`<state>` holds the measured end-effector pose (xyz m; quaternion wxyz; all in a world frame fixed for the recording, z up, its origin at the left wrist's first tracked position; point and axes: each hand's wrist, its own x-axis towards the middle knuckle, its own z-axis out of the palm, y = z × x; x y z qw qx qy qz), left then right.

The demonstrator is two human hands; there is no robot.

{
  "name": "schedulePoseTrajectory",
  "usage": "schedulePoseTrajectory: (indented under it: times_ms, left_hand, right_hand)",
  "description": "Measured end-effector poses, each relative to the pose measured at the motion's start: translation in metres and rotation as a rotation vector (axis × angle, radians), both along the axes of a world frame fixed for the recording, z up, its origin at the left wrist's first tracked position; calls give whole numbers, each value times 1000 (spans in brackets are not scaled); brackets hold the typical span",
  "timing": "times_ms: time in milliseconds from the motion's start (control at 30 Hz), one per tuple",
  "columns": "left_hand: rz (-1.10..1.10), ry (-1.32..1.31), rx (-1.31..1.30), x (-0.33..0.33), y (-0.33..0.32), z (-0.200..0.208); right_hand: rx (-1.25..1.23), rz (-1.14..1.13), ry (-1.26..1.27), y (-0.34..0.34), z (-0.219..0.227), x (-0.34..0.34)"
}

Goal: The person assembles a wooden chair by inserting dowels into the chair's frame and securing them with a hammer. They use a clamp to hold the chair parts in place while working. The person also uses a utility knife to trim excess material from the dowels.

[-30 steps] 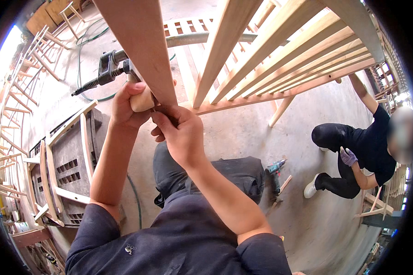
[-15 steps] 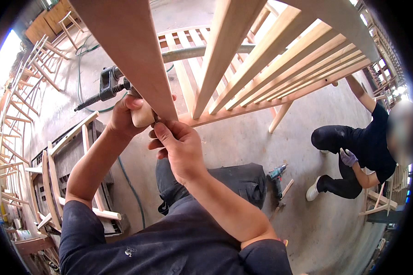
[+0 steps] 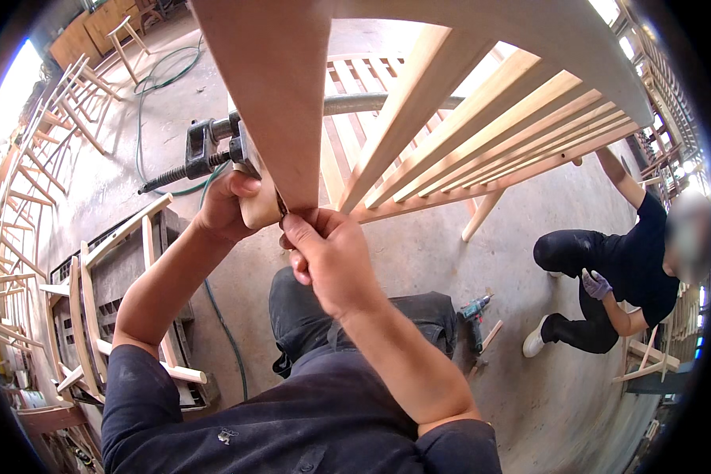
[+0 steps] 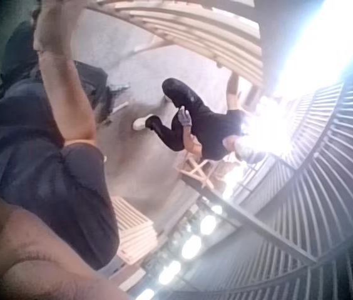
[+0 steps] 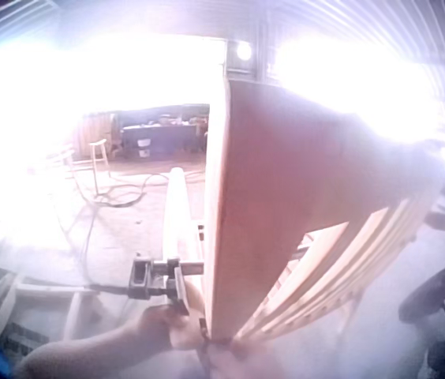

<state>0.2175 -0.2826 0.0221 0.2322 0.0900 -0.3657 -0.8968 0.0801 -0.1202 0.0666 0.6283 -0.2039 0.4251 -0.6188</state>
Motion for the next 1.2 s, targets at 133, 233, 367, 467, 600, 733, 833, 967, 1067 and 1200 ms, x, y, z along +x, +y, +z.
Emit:
schedulePoseTrajectory:
  times_ms: [133, 233, 367, 467, 600, 733, 833, 967, 1067, 1200]
  left_hand:
    - [23, -3, -15, -3, 2, 1]
    - [1, 34, -31, -4, 2, 2]
    - [-10, 15, -65, -2, -3, -3]
    - [-6, 19, -70, -4, -2, -3]
    - [-26, 5, -72, -2, -3, -5]
    - [27, -59, -106, -2, -2, -8]
    - [-23, -37, -66, -1, -5, -10]
    - [-26, -15, -84, -3, -3, -7]
    - [-35, 4, -92, -3, -3, -5]
    - [-26, 5, -77, -1, -6, -10]
  right_hand:
    - [-44, -216, -38, -2, -28, 32]
    - [-64, -242, 72, 6, -26, 48]
    - [-172, -217, 145, 1, -34, 30]
    - [-152, -258, 186, 2, -34, 27]
    - [-183, -230, 348, 2, -28, 19]
    - [-159, -163, 329, 0, -17, 10]
    - [-120, -116, 288, 0, -11, 5]
    - [-85, -192, 277, 4, -12, 24]
    - [-109, -299, 94, 2, -17, 46]
    - [-154, -282, 43, 5, -28, 41]
